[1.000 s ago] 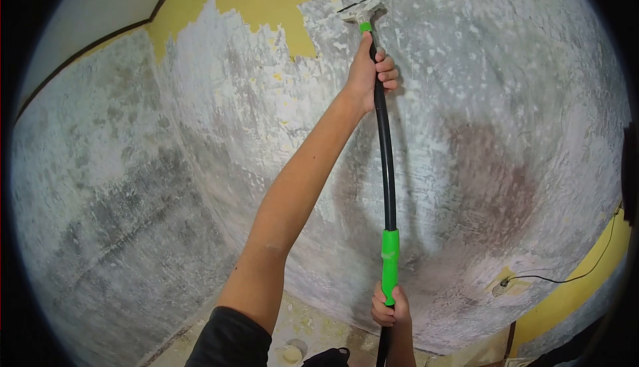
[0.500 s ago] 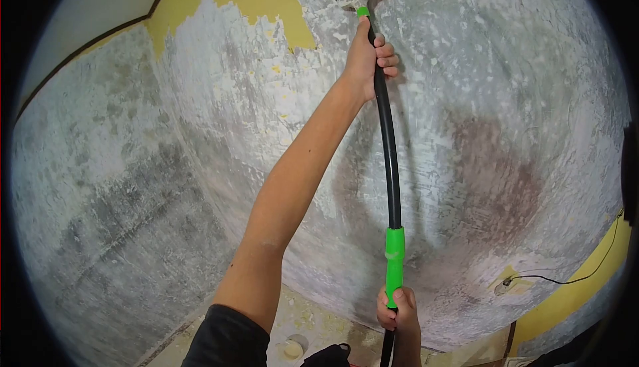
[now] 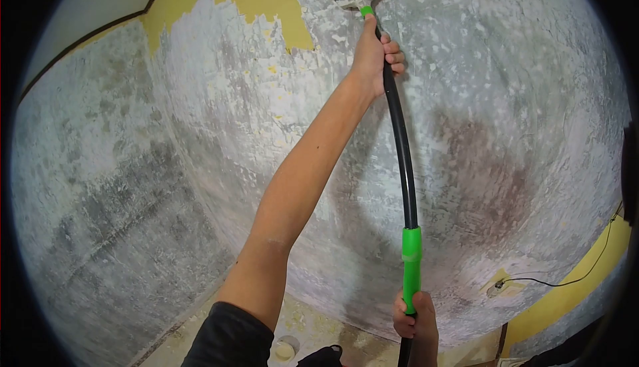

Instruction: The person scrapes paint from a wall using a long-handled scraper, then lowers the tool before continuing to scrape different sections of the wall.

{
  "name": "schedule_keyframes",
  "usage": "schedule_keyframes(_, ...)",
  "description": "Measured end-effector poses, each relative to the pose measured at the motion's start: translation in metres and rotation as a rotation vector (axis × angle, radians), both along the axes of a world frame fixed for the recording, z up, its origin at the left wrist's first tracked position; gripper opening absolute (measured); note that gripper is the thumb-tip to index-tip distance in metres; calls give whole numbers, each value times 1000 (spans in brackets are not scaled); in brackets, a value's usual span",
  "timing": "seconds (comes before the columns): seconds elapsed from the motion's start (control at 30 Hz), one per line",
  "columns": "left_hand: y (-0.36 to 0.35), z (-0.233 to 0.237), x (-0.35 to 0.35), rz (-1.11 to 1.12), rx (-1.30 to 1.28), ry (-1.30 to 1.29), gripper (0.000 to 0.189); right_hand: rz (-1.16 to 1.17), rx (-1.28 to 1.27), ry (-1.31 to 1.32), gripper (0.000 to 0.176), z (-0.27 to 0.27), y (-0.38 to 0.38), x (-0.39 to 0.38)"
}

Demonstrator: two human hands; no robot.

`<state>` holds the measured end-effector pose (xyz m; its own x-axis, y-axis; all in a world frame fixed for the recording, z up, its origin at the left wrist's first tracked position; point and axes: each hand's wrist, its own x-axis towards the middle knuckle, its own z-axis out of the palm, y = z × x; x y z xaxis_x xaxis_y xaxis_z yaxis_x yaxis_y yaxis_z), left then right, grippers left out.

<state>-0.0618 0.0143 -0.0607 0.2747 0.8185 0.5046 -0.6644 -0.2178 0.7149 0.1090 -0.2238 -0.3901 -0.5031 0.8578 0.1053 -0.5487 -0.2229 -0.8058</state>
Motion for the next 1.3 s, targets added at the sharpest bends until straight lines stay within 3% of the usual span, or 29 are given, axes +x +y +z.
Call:
schedule_keyframes(0.17,-10,-4,2,47,-56,6,52,-28,-9,-89,53,12,-26,10)
schedule_keyframes(0.33,-6,11,-8,-82,-9,-42,53,-129,17,-209,55,45,-44,0)
schedule_keyframes(0.57,-14,10,-8,-30,-38,0,53,-208,49,-375,53,15,-48,-3)
schedule_keyframes(0.67,-11,15,-7,-36,-44,-22,52,-183,22,-237,53,45,-53,-11)
schedule_keyframes(1.1,-16,8,-4,39,-43,32,49,-216,16,-229,54,44,-64,-15)
schedule_keyframes(1.3,-15,14,-12,-55,16,1,51,-257,22,-250,52,38,-66,-23)
